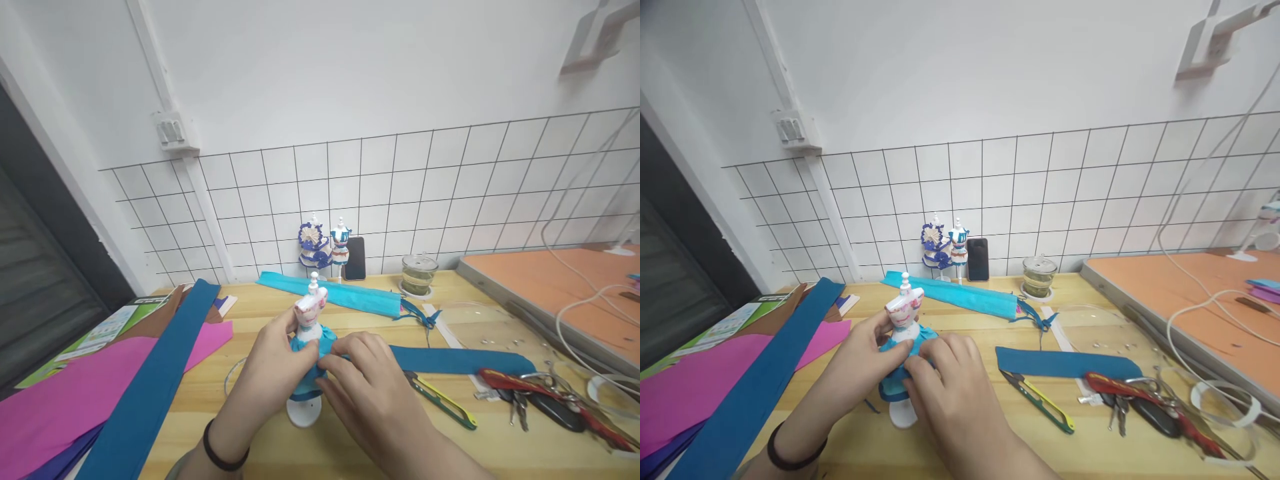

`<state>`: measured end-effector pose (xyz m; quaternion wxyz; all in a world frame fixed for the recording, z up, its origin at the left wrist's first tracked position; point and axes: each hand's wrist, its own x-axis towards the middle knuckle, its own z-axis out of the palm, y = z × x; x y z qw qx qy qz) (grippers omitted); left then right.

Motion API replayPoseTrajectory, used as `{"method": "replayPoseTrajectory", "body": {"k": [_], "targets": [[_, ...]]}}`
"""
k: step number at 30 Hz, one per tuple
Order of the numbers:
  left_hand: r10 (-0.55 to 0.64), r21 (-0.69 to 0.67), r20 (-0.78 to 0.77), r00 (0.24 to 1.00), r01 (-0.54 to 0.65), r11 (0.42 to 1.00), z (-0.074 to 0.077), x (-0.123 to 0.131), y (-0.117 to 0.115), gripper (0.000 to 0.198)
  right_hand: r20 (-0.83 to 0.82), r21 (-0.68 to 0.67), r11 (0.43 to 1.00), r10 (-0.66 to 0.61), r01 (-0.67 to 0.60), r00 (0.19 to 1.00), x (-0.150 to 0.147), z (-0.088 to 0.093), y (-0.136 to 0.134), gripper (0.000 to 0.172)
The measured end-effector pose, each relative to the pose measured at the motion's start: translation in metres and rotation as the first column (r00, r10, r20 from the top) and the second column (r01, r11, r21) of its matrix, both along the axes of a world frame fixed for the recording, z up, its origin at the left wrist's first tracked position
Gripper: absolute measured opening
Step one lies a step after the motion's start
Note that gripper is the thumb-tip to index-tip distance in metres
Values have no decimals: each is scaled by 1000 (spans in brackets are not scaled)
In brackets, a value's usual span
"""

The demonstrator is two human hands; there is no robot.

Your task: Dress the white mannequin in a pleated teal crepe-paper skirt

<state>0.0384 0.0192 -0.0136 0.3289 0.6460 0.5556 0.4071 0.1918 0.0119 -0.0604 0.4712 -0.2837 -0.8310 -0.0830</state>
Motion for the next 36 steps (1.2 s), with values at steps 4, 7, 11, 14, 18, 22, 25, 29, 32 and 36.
{"method": "replayPoseTrajectory", "body": {"k": [4, 7, 11, 14, 18, 22, 25, 29, 32, 36], "targets": [[19, 0, 23, 1000, -19, 1000, 1, 5, -4, 33, 19, 83, 996, -11, 9, 1000, 1, 0, -2, 19], [-8, -48, 73, 997, 12, 999, 4, 7, -7, 35, 10, 125, 992, 17, -18, 1000, 4, 2, -5, 22], [4, -95, 105, 994, 6, 995, 6, 5, -7, 29, 50, 168, 984, 51, -59, 997, 7, 6, -7, 30], [35, -135, 126, 991, -17, 991, 6, 2, -4, 23, 113, 207, 973, 81, -103, 990, 9, 9, -8, 33], [26, -147, 168, 985, -1, 989, 5, -1, -2, 19, 160, 244, 962, 86, -124, 983, 9, 12, -9, 35], [32, -165, 197, 980, 1, 986, 4, -1, -1, 19, 171, 243, 960, 97, -137, 980, 7, 10, -8, 32], [30, -151, 213, 977, 2, 989, 2, -3, 0, 20, 192, 194, 960, 165, -203, 967, 9, 10, -7, 29], [13, -139, 244, 970, 22, 990, 1, -9, 4, 22, -17, 0, 963, 270, -270, 963, 17, 13, 1, 19], [12, -140, 221, 975, 20, 990, 0, -13, 8, 26, -257, -210, 954, 157, -214, 954, 25, 16, 11, 12], [-58, -141, 264, 963, 98, 985, -1, -17, 10, 35, -267, -546, 822, 16, -165, 963, 29, 20, 19, 12]]}}
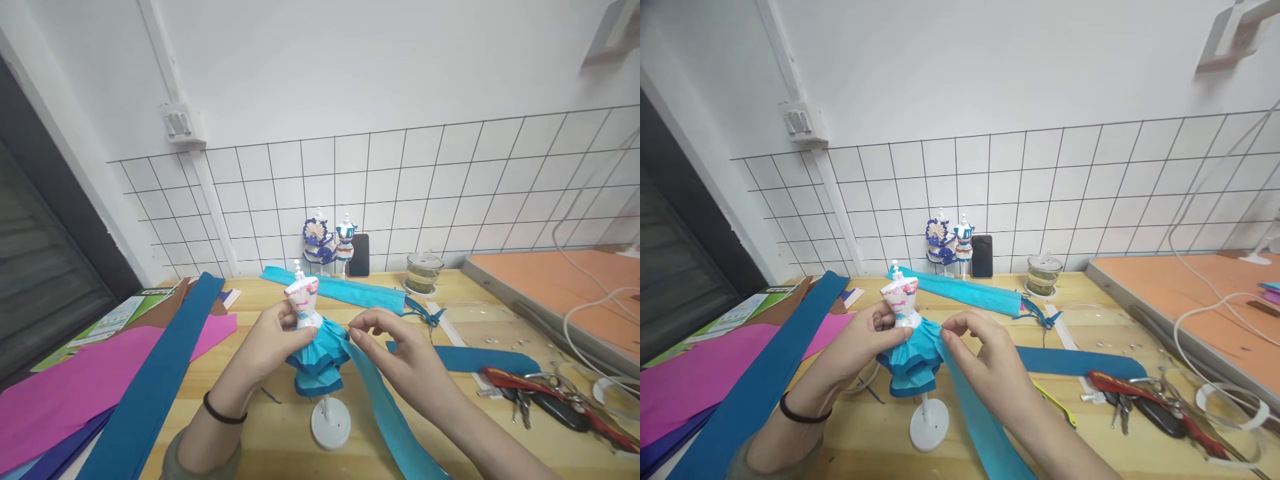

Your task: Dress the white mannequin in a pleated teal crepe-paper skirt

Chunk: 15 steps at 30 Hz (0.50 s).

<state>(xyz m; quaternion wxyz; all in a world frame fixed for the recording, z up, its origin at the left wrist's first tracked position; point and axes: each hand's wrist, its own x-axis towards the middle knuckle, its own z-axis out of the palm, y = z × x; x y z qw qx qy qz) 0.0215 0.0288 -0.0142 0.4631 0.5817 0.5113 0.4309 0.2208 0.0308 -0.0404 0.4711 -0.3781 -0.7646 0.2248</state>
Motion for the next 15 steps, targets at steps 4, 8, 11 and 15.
{"method": "replayPoseTrajectory", "body": {"k": [4, 8, 11, 15], "targets": [[-57, 62, 22, 998, 56, 997, 1, -1, 0, 41, 11, -53, 998, 28, -28, 1000, -5, -3, -3, 8], [-105, 62, -26, 994, 106, 992, 3, 1, -3, 39, 63, 21, 1000, 17, -18, 998, -11, -9, -9, 7], [-146, 73, -56, 988, 150, 986, 3, 2, -5, 38, 122, 56, 998, -13, 6, 992, -13, -13, -11, 5], [-204, 75, -43, 978, 207, 975, 4, 1, -8, 44, 147, 87, 996, -27, 15, 989, -15, -15, -12, 3]]}}
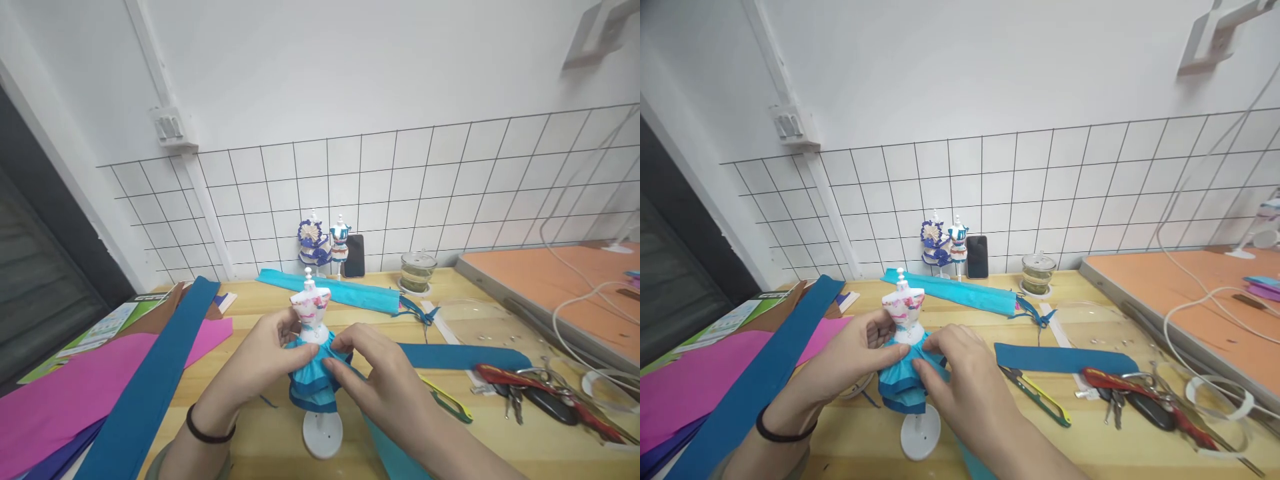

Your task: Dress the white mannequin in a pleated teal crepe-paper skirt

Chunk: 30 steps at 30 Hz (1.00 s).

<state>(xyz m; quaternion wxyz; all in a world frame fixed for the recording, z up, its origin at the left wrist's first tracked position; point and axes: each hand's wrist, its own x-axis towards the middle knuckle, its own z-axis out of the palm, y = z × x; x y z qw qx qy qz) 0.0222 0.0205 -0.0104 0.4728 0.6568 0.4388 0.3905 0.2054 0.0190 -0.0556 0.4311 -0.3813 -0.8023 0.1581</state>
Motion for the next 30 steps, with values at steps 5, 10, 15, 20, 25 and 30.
{"method": "replayPoseTrajectory", "body": {"k": [5, 10, 15, 20, 25, 30], "targets": [[-22, 9, -48, 999, 23, 1000, 1, 1, -3, 47, 3, 28, 999, 15, -16, 1000, -1, 1, -3, 8], [-34, -4, -22, 999, 34, 999, 1, 2, -3, 50, -34, -61, 997, 40, -42, 999, -1, 4, -4, 11], [-35, -16, -43, 998, 34, 999, 5, 3, -5, 52, -62, -118, 992, 41, -48, 997, -2, 3, -2, 13], [-5, -12, -124, 992, 4, 1000, 8, 3, -7, 51, -60, -135, 990, 37, -45, 998, -3, 3, -2, 13], [11, -3, -188, 982, -12, 1000, 7, 1, -7, 51, -54, -134, 990, 35, -42, 998, -2, 4, -2, 13], [1, -3, -146, 989, -1, 1000, 2, 0, -6, 50, -55, -156, 987, 34, -42, 998, -2, 5, -2, 13]]}}
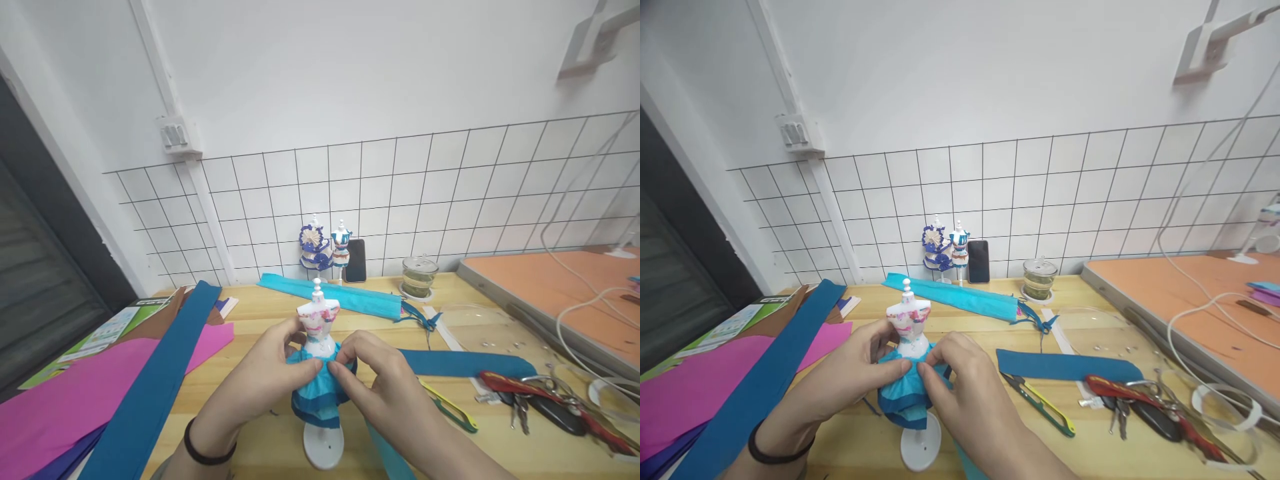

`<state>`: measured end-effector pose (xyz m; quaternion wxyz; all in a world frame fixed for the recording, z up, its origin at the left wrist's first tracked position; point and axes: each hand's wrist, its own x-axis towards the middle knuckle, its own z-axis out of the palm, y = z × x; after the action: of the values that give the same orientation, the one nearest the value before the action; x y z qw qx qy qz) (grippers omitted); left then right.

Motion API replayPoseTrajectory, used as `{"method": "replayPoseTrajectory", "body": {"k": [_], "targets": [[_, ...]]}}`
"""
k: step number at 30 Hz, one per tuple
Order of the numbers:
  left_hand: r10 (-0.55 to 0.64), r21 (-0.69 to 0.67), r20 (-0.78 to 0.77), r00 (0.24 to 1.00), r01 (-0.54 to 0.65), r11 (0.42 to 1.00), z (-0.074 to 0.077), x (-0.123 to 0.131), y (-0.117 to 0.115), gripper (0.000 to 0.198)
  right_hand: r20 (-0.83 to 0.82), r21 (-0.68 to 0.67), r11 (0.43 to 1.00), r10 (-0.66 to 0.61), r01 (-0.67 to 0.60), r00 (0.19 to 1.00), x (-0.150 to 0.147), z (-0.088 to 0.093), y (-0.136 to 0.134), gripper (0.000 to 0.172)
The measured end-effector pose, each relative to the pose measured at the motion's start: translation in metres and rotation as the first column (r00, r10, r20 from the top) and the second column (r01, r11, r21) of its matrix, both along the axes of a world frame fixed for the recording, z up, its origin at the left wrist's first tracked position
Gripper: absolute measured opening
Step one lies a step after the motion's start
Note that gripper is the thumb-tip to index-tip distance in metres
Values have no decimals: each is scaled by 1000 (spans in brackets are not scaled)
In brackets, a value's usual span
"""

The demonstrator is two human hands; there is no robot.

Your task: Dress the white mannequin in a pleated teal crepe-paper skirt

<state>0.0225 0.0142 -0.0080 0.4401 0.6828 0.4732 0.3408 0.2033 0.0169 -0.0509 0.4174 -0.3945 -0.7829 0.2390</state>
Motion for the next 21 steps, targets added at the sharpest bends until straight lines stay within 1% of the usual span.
{"method": "replayPoseTrajectory", "body": {"k": [4, 9, 15, 18, 21], "targets": [[28, 4, 8, 1000, -28, 1000, -5, 2, 1, 47, 30, -9, 1000, -6, 6, 1000, 2, 1, 0, 12], [76, 36, -33, 997, -75, 997, -7, 2, 1, 49, 111, -17, 1000, -19, 21, 994, 4, 8, -4, 12], [80, 32, -49, 996, -79, 996, -5, 4, 0, 52, 71, -82, 996, 54, -48, 996, 2, 11, -11, 14], [102, 37, -75, 992, -100, 994, -4, 4, -1, 49, 62, -93, 994, 61, -55, 996, 1, 11, -9, 14], [106, 39, -72, 992, -103, 994, -5, 4, -1, 53, 51, -96, 994, 64, -59, 997, 2, 9, -7, 15]]}}
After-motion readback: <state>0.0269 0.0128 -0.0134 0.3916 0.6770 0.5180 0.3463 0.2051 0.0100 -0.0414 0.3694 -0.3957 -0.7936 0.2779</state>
